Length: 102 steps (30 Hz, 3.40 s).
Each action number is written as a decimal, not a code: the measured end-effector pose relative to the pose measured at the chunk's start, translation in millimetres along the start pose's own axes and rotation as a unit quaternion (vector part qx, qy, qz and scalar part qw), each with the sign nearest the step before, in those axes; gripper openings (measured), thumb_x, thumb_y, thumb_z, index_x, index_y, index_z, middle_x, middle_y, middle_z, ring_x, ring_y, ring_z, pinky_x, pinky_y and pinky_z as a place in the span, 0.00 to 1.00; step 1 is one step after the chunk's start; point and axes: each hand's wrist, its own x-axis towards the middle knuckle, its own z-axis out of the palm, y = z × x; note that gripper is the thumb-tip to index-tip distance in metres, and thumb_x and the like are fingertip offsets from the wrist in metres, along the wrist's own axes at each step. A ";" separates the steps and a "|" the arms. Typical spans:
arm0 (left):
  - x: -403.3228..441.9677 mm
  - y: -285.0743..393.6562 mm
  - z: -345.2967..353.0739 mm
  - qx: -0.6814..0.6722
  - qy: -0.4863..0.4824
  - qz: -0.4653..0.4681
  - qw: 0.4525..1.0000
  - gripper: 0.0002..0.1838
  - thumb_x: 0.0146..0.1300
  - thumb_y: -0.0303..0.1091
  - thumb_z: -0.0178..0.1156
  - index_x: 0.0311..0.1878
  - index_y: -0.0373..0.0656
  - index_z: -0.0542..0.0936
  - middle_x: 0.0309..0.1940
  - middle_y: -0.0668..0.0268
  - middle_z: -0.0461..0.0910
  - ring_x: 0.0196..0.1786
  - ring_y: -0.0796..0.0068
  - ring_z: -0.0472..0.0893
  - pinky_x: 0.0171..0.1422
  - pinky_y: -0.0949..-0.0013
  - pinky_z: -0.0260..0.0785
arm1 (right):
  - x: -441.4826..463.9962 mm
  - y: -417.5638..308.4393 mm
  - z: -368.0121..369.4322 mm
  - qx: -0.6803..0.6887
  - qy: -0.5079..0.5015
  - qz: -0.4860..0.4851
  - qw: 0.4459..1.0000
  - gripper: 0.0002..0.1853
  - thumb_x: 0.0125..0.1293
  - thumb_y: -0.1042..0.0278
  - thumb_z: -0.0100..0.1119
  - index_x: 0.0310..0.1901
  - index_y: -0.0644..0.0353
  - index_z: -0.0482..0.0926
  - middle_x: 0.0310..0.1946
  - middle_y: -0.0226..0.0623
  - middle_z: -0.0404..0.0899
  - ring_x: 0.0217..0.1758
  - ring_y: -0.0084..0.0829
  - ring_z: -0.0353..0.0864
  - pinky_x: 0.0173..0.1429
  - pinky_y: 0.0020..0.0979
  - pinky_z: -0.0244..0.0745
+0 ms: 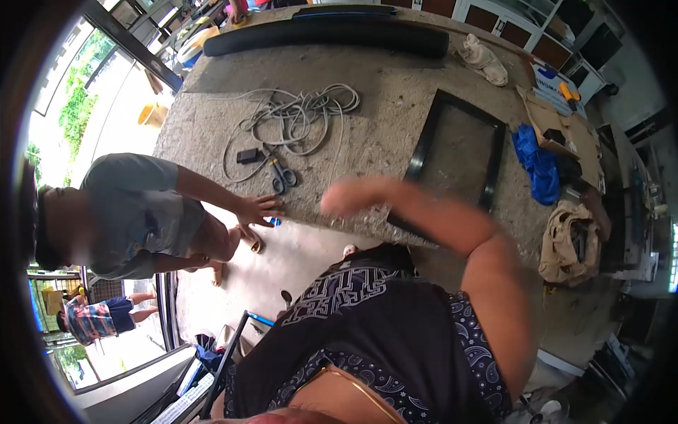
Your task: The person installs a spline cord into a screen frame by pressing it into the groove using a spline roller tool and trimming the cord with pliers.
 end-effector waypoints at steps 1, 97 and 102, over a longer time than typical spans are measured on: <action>6.9 -5.6 -7.0 -0.013 -0.001 0.019 1.000 0.28 0.74 0.51 0.50 0.29 0.32 0.79 0.30 0.41 0.81 0.38 0.35 0.81 0.41 0.40 0.72 | -22.0 -9.8 -61.1 0.096 0.047 0.071 0.992 0.10 0.65 0.63 0.55 0.39 0.59 0.81 0.38 0.43 0.81 0.42 0.41 0.81 0.48 0.43 0.77; 110.9 593.2 -976.2 -0.046 0.531 0.525 0.664 0.23 0.69 0.53 0.58 0.55 0.45 0.83 0.38 0.67 0.82 0.42 0.75 0.79 0.50 0.66 0.71 | -141.8 -33.4 -52.8 -0.032 0.417 0.454 0.787 0.31 0.61 0.49 0.71 0.57 0.63 0.74 0.53 0.49 0.78 0.58 0.41 0.79 0.63 0.37 0.73; 118.6 564.8 -975.9 -0.035 0.534 0.508 0.676 0.19 0.70 0.49 0.57 0.52 0.45 0.82 0.36 0.67 0.82 0.40 0.74 0.79 0.47 0.67 0.72 | -14.0 -55.8 -100.5 -0.095 0.489 0.292 0.817 0.59 0.55 0.40 0.74 0.78 0.59 0.47 0.78 0.57 0.50 0.82 0.50 0.50 0.80 0.44 0.55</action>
